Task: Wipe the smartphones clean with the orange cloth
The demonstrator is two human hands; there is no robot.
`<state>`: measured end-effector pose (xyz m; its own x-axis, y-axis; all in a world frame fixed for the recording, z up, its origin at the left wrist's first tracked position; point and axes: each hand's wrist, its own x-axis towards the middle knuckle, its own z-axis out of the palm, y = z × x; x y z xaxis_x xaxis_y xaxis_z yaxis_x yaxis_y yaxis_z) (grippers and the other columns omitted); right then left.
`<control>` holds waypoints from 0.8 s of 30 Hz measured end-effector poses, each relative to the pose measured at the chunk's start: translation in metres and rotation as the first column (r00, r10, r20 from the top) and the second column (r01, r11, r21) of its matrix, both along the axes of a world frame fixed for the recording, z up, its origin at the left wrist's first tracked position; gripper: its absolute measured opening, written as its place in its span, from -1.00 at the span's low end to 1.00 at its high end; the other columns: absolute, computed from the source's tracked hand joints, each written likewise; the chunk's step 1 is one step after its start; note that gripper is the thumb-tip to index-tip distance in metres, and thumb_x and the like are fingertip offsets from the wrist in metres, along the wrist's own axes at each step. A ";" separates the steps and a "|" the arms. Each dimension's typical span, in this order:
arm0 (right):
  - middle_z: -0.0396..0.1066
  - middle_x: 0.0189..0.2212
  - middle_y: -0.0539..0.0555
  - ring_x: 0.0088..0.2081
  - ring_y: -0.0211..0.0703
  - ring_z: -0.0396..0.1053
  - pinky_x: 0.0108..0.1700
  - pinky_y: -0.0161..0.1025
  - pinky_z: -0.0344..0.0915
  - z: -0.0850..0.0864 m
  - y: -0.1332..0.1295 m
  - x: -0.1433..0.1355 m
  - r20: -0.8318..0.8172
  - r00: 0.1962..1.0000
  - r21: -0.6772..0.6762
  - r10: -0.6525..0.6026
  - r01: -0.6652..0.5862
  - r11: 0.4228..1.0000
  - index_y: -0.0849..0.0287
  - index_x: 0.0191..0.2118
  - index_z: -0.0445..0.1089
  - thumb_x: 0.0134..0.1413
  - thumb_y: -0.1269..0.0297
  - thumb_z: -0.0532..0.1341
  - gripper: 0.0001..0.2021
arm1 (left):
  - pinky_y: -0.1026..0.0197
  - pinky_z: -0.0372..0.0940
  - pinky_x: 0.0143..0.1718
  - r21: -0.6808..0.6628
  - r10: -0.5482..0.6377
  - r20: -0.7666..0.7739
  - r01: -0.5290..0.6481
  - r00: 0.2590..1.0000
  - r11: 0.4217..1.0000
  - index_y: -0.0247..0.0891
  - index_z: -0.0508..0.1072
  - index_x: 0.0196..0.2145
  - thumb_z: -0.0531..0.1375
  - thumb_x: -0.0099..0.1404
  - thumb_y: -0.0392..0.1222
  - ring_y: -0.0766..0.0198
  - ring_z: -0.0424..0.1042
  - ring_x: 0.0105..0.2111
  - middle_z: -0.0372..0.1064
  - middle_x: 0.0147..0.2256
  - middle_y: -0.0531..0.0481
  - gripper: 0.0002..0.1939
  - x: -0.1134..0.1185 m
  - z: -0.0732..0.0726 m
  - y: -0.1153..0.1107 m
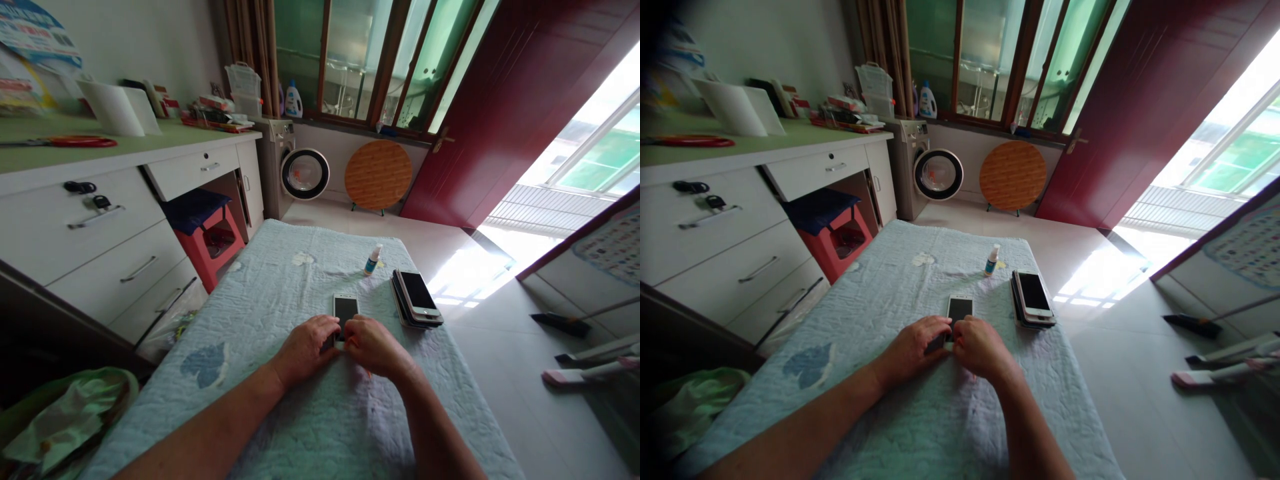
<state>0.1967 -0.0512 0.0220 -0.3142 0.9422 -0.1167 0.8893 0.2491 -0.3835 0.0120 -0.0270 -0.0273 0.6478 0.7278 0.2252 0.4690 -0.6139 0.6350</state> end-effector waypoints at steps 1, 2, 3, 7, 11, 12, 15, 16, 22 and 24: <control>0.35 -0.43 0.00 -0.39 -0.29 0.25 -0.35 -0.34 0.00 -0.001 0.000 -0.001 -0.006 1.000 0.007 0.000 0.000 1.000 0.18 -0.43 0.42 0.00 0.49 0.14 -0.87 | 0.01 0.20 0.16 -0.003 -0.003 0.003 0.003 1.000 1.000 -0.21 0.43 -0.07 0.23 0.26 0.01 0.06 0.33 0.10 0.37 0.07 -0.14 -0.65 0.000 0.000 0.000; 0.34 -0.42 0.01 -0.38 -0.28 0.25 -0.35 -0.34 0.01 -0.002 0.000 -0.002 -0.014 1.000 0.014 -0.003 0.003 1.000 0.18 -0.42 0.42 0.02 0.48 0.15 -0.87 | 0.01 0.20 0.17 -0.007 -0.006 0.008 0.006 1.000 1.000 -0.21 0.43 -0.06 0.23 0.26 0.01 0.06 0.33 0.10 0.38 0.07 -0.14 -0.65 0.000 0.001 0.000; 0.34 -0.41 0.01 -0.37 -0.28 0.26 -0.34 -0.34 0.02 -0.004 0.001 -0.003 -0.024 1.000 0.022 -0.009 0.009 1.000 0.18 -0.40 0.42 0.04 0.46 0.15 -0.88 | 0.01 0.20 0.17 -0.012 -0.008 0.014 0.009 1.000 1.000 -0.20 0.43 -0.04 0.22 0.27 0.01 0.06 0.33 0.09 0.38 0.06 -0.13 -0.64 0.000 0.002 0.000; 0.34 -0.36 0.02 -0.33 -0.28 0.28 -0.30 -0.36 0.06 -0.010 0.004 -0.003 -0.075 0.995 0.069 -0.067 0.072 0.995 0.18 -0.35 0.42 0.10 0.47 0.11 -0.85 | 0.03 0.21 0.15 -0.022 -0.023 0.033 0.024 0.999 0.999 -0.21 0.42 -0.03 0.20 0.28 0.01 0.07 0.34 0.06 0.39 0.04 -0.12 -0.63 0.001 0.006 -0.001; 0.33 -0.34 0.03 -0.30 -0.26 0.29 -0.25 -0.36 0.09 -0.018 0.012 -0.001 -0.118 0.980 0.130 -0.162 0.177 0.976 0.18 -0.34 0.41 0.13 0.47 0.09 -0.84 | 0.02 0.22 0.14 -0.014 -0.029 0.031 0.029 0.999 0.999 -0.21 0.42 -0.07 0.21 0.28 -0.02 0.06 0.34 0.06 0.39 0.04 -0.12 -0.67 0.001 0.008 -0.001; 0.33 -0.34 0.04 -0.29 -0.26 0.29 -0.24 -0.36 0.10 -0.019 0.014 0.000 -0.124 0.974 0.148 -0.188 0.205 0.968 0.18 -0.33 0.40 0.15 0.46 0.09 -0.84 | 0.02 0.22 0.14 -0.011 -0.024 0.025 0.024 0.999 1.000 -0.21 0.43 -0.08 0.22 0.27 -0.02 0.06 0.34 0.07 0.38 0.04 -0.13 -0.68 0.001 0.008 -0.001; 0.33 -0.34 0.04 -0.29 -0.23 0.29 -0.23 -0.34 0.10 -0.021 0.018 0.002 -0.107 0.958 0.180 -0.268 0.284 0.942 0.17 -0.32 0.40 0.18 0.40 0.09 -0.86 | 0.01 0.22 0.14 -0.001 -0.009 -0.005 0.009 1.000 1.000 -0.23 0.44 -0.10 0.24 0.25 -0.04 0.04 0.33 0.08 0.37 0.06 -0.16 -0.69 0.000 0.005 -0.001; 0.33 -0.34 0.05 -0.29 -0.23 0.29 -0.25 -0.34 0.09 -0.020 0.018 0.003 -0.087 0.951 0.181 -0.298 0.309 0.934 0.17 -0.32 0.40 0.18 0.39 0.10 -0.86 | 0.01 0.22 0.15 0.004 -0.008 -0.014 0.008 1.000 1.000 -0.24 0.44 -0.10 0.24 0.25 -0.04 0.04 0.33 0.09 0.37 0.06 -0.16 -0.69 0.000 0.004 -0.001; 0.36 -0.35 0.07 -0.35 -0.22 0.28 -0.36 -0.30 -0.01 -0.012 0.016 0.007 0.063 0.912 0.153 -0.405 0.392 0.907 0.16 -0.31 0.40 0.13 0.41 0.10 -0.87 | 0.03 0.21 0.16 0.022 -0.014 -0.023 0.014 1.000 1.000 -0.23 0.42 -0.08 0.26 0.25 -0.10 0.06 0.32 0.10 0.36 0.08 -0.15 -0.69 0.000 0.000 0.001; 0.37 -0.34 0.06 -0.36 -0.23 0.28 -0.38 -0.28 -0.04 -0.010 0.015 0.007 0.087 0.905 0.140 -0.416 0.402 0.905 0.16 -0.31 0.40 0.14 0.39 0.09 -0.87 | 0.03 0.20 0.17 0.014 -0.011 -0.026 0.011 1.000 1.000 -0.24 0.42 -0.07 0.26 0.24 -0.11 0.06 0.32 0.10 0.36 0.08 -0.16 -0.69 0.000 0.001 0.001</control>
<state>0.2037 -0.0357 0.0115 0.1105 0.9938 -0.0102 0.9577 -0.1092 -0.2662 0.0119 -0.0263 -0.0265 0.6615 0.7174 0.2186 0.4785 -0.6282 0.6135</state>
